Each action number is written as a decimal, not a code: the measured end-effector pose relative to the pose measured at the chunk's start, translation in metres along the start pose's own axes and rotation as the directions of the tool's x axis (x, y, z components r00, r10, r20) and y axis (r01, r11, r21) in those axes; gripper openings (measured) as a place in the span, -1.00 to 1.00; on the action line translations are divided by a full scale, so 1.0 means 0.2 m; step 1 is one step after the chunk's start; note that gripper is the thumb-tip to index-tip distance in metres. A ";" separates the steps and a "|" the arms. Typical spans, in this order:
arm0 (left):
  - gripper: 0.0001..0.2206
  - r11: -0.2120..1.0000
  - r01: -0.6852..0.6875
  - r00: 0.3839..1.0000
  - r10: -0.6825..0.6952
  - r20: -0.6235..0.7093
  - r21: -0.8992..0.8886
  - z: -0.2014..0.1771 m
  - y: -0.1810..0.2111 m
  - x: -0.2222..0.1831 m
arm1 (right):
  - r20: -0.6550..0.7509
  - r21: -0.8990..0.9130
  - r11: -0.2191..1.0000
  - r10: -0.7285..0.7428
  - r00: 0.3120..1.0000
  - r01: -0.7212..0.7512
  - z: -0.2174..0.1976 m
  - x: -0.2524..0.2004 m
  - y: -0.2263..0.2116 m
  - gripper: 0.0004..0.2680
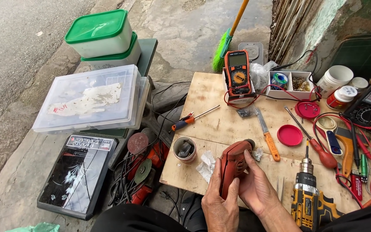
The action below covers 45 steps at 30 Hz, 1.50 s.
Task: The person is reassembling a power drill, carefully placing the motor and switch into the housing before screwing it together.
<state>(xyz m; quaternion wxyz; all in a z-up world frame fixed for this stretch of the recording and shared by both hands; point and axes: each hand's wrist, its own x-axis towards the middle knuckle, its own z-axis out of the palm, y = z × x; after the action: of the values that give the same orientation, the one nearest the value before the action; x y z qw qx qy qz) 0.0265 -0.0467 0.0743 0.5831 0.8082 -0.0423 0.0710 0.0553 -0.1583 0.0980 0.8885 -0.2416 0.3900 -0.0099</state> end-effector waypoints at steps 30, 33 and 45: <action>-0.25 0.270 0.696 0.579 -0.759 0.298 -0.666 -0.09 -0.27 0.02 | -0.280 -0.329 0.944 -0.086 0.956 -0.012 -0.02 0.06 0.19 -0.48; -0.22 0.209 0.690 0.552 -0.772 0.316 -0.693 -0.09 -0.29 0.02 | -0.276 -0.351 0.936 -0.099 0.956 -0.005 -0.02 0.05 0.20 -0.50; -0.36 0.092 0.665 0.500 -0.792 0.350 -0.742 -0.14 -0.21 0.06 | -0.245 -0.344 0.939 -0.105 0.964 0.015 -0.06 0.07 0.21 -0.51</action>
<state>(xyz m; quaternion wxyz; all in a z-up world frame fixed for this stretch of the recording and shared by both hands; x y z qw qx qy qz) 0.0422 -0.0066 0.0447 0.8365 0.3439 0.3771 -0.1996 0.0504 -0.1290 0.0632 0.7740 -0.3994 0.4913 -0.0015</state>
